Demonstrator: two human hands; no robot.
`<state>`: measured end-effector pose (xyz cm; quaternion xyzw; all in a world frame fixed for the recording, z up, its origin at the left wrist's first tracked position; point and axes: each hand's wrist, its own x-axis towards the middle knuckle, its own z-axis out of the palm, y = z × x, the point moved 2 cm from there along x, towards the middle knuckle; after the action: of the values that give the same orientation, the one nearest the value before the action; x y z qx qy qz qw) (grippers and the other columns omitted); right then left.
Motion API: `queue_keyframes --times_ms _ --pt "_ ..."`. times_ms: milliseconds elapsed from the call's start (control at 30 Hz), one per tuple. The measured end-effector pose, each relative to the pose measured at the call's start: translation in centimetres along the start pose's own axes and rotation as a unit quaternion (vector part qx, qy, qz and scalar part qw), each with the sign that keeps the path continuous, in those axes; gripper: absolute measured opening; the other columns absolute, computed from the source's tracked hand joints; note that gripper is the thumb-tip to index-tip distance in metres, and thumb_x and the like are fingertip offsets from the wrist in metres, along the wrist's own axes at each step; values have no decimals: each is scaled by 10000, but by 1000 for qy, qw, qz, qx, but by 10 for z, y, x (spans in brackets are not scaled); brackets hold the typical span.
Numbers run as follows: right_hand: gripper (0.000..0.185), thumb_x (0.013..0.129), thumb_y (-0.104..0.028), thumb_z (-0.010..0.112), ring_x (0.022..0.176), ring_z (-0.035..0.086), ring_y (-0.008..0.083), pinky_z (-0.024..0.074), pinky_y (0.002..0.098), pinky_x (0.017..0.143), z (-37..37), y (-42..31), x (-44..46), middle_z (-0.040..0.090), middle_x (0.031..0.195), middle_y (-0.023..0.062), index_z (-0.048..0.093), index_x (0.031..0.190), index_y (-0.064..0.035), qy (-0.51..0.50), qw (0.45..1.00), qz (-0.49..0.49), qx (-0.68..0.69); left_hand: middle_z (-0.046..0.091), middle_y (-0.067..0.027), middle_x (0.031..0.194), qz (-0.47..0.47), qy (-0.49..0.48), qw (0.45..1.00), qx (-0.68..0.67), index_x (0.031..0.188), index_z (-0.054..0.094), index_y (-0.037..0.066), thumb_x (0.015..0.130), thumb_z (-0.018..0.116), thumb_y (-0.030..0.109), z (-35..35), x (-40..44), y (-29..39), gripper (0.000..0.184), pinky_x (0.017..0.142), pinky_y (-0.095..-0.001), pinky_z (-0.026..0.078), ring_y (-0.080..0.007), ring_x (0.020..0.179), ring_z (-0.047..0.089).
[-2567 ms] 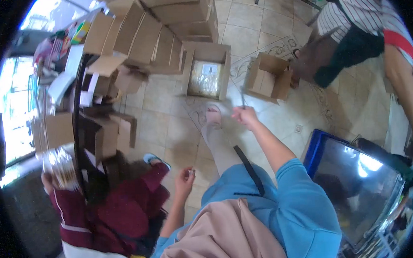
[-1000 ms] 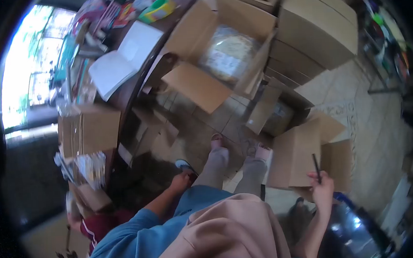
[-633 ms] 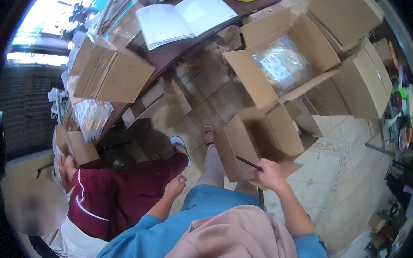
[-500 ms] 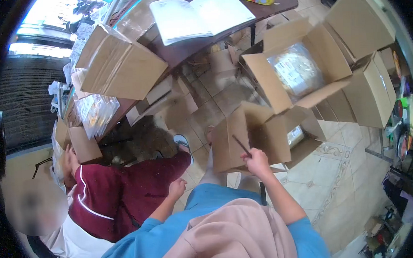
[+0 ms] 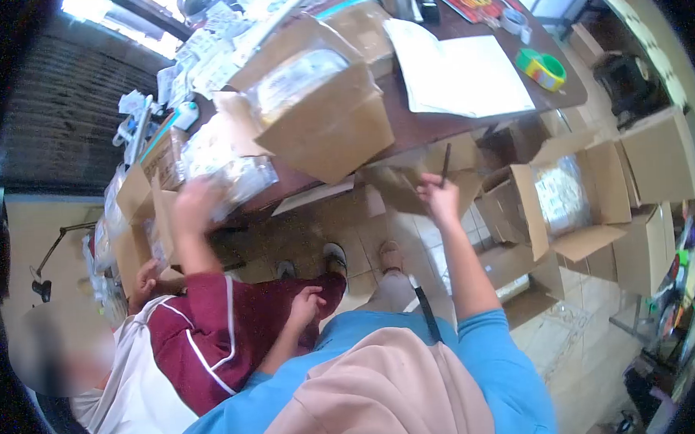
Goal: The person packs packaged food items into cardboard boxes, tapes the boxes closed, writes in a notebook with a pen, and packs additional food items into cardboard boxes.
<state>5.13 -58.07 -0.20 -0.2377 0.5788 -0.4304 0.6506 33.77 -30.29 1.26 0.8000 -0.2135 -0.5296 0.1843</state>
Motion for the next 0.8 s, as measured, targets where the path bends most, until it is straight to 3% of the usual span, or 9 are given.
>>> queue_keyframes --times_ms 100,300,433,533,567,600,633,667,800 --pt "195 840 -35 537 548 557 99 400 201 465 14 -59 -32 661 859 93 595 1024 -7 -97 993 -1 -65 619 -73 730 81 1 995 -60 1075 566 10 829 395 70 4 16 23 306 612 -260 463 -117 638 561" --pt "209 872 -152 571 452 423 43 309 174 415 88 -236 -77 625 728 39 605 1018 -5 -194 945 -224 -138 528 -8 690 238 31 952 -192 1003 572 22 870 387 93 4 18 142 239 568 -225 406 -70 610 483" --pt "222 864 -167 567 474 473 46 397 210 452 179 -300 -65 631 733 39 635 976 12 -331 807 -337 -353 470 25 637 370 183 885 -216 921 561 36 934 419 182 -33 -3 236 205 528 -214 360 -55 571 433" --pt "214 851 -118 541 668 616 223 484 319 641 240 -299 -31 660 823 138 634 1003 0 -366 597 -420 -577 499 -11 705 435 249 828 -251 904 555 21 901 478 135 -49 -27 284 138 572 -234 393 -81 635 465" --pt "214 851 -118 541 668 616 223 484 319 641 256 -296 -18 660 823 138 634 1003 0 -376 589 -424 -576 514 -32 735 484 308 787 -228 905 558 16 876 519 121 -53 -35 296 116 591 -245 405 -101 660 481" --pt "222 838 -144 540 754 615 286 487 365 699 270 -289 -6 650 863 159 643 986 -14 -380 523 -429 -631 514 -32 735 480 319 784 -230 905 558 16 876 519 121 -57 -46 309 116 591 -245 405 -101 660 481" --pt "232 826 -169 539 840 614 349 490 410 756 282 -281 7 641 902 181 653 970 -28 -380 456 -431 -680 524 -56 784 495 367 779 -116 918 578 26 843 567 137 -60 -62 322 134 617 -263 419 -136 689 498" --pt "232 826 -169 539 840 614 349 490 410 756 291 -274 24 641 902 181 653 970 -28 -389 450 -435 -676 535 -80 832 500 410 763 -1 930 598 37 810 614 152 -60 -72 333 167 642 -281 433 -172 718 515" --pt "184 778 -135 556 856 615 345 487 399 780 311 -270 37 636 902 183 665 898 -49 -366 398 -468 -699 526 -93 921 483 440 752 88 920 670 120 763 669 214 -49 -71 345 183 682 -334 450 -246 785 534"
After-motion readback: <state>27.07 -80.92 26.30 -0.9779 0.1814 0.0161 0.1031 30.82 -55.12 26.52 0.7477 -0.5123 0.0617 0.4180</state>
